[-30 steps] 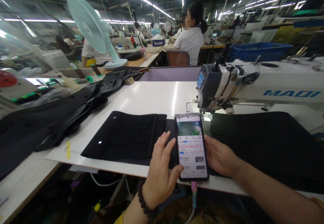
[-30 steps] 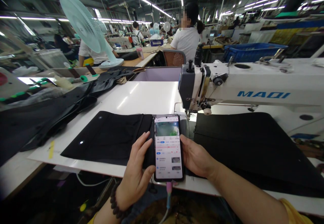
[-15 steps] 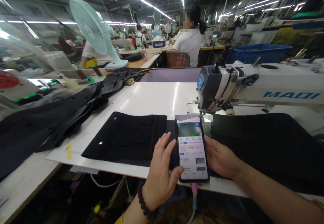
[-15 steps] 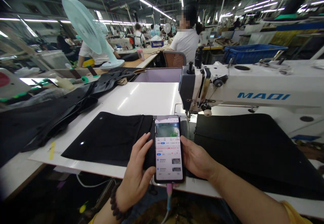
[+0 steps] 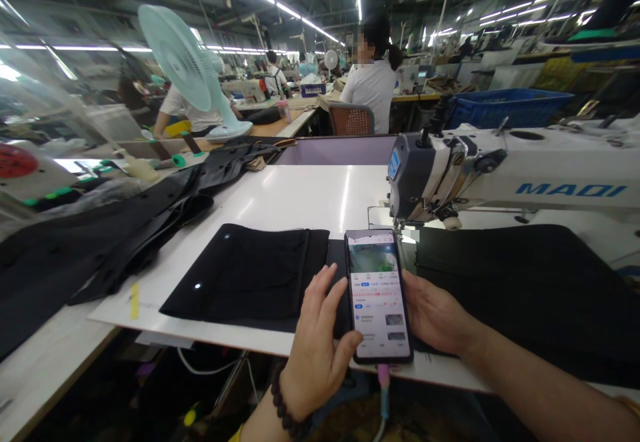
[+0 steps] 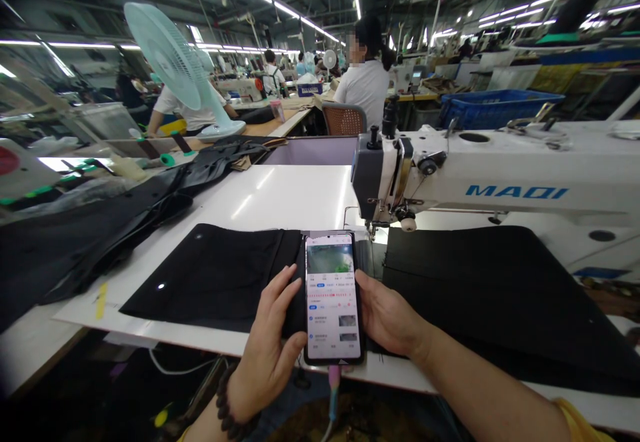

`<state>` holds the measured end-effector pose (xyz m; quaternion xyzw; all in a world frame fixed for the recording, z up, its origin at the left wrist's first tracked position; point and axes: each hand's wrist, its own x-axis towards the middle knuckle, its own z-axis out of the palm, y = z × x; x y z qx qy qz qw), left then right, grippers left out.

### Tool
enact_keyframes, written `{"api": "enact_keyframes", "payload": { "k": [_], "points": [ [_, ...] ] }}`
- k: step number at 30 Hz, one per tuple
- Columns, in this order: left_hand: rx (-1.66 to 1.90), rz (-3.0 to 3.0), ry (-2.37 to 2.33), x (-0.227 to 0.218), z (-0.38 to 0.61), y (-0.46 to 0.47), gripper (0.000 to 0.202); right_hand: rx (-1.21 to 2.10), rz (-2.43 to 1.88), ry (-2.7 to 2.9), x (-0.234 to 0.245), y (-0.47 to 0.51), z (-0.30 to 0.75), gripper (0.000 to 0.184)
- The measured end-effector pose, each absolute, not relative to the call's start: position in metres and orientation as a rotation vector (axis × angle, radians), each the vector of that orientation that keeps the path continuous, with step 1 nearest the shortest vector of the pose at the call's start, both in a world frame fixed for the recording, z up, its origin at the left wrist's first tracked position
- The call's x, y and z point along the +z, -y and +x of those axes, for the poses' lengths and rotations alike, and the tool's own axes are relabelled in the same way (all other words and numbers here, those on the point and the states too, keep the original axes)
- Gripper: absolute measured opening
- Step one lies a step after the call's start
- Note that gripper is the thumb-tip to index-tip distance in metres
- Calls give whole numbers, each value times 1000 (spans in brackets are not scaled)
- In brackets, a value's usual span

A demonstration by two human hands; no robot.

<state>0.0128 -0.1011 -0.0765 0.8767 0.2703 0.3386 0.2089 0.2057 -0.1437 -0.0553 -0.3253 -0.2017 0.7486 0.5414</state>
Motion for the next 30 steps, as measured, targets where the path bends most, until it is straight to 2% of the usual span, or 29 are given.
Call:
{"api": "enact_keyframes", "payload": {
  "k": [30],
  "points": [
    [956, 2446, -749, -77, 10, 101, 50, 1792, -750, 489, -54, 144, 206, 30]
  ]
}}
